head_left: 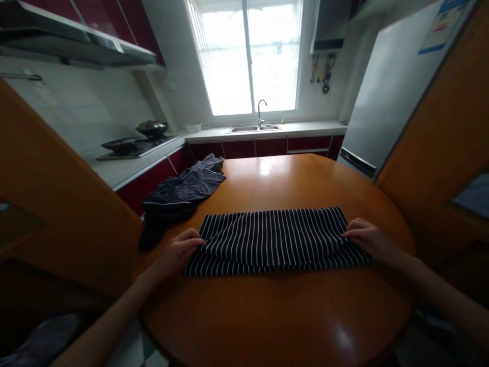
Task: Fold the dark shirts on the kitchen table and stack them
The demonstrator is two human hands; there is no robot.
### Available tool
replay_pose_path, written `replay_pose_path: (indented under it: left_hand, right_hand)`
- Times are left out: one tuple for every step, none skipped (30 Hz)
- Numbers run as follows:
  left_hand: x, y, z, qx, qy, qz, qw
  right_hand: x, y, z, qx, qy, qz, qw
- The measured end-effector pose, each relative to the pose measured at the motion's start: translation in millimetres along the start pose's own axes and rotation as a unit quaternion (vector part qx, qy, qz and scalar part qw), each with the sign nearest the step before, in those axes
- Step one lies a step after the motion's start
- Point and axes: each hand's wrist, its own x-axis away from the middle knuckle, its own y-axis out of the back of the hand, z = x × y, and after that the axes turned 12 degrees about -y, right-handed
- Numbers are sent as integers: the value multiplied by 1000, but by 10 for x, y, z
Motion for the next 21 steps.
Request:
replay_pose_path:
  left_hand:
    - [-4,3,-27,-5,-1,-3,1000]
    - [-21,15,-60,-8,1,-7,1000]
    - [-43,33,-96,-12,2,-10,1000]
    - [-64,53,-132,-14,3,-11,1000]
    - [-80,71,-165,-16,5,-10,1000]
    - [-87,85,-191,-18,4,-8,1000]
    - [-84,91,-207,-19,2,-8,1000]
    - [-70,90,-212,-21,0,-9,1000]
    - [-49,81,-207,-23,-2,-10,1000]
    - [-22,66,-193,-24,-3,-8,1000]
    - [5,47,-174,-24,-5,-2,1000]
    - [30,25,-152,-24,-6,7,1000]
    - [49,3,-131,-24,-8,18,1000]
    - [60,-18,-114,-27,-9,29,999]
    - [64,-37,-103,-31,-10,40,999]
    - [59,-53,-97,-36,-10,50,998]
    - [49,-63,-96,-41,-10,59,997]
    - [35,-66,-99,-46,-10,68,997]
    - [21,-59,-104,-48,-10,80,996]
    - [9,-36,-111,-47,-9,95,994]
    - [-2,5,-120,-43,-6,112,993]
  right_hand:
    - [-12,1,-1,20,10,-1,1000]
    - [-30,16,5,40,19,-5,999]
    - [-50,42,19,59,25,-9,998]
    - [-67,71,37,78,30,-16,996]
    - [-78,100,57,94,34,-23,995]
    - [-81,125,76,108,37,-30,993]
    - [-76,141,90,118,40,-35,992]
    - [-65,149,100,127,43,-38,990]
    - [-48,148,103,135,45,-38,989]
    - [-31,139,99,142,49,-34,988]
    - [-13,125,90,150,52,-30,987]
    - [0,107,77,157,57,-25,986]
    - [10,88,62,164,61,-21,984]
    - [14,69,47,170,64,-18,983]
    - [14,53,33,176,68,-16,982]
    - [12,38,21,181,70,-14,981]
    - [9,27,11,186,71,-12,980]
    - [7,19,5,189,71,-9,979]
    - [8,15,1,192,71,-6,979]
    - [14,19,0,193,69,-2,979]
    - [23,31,2,193,65,6,979]
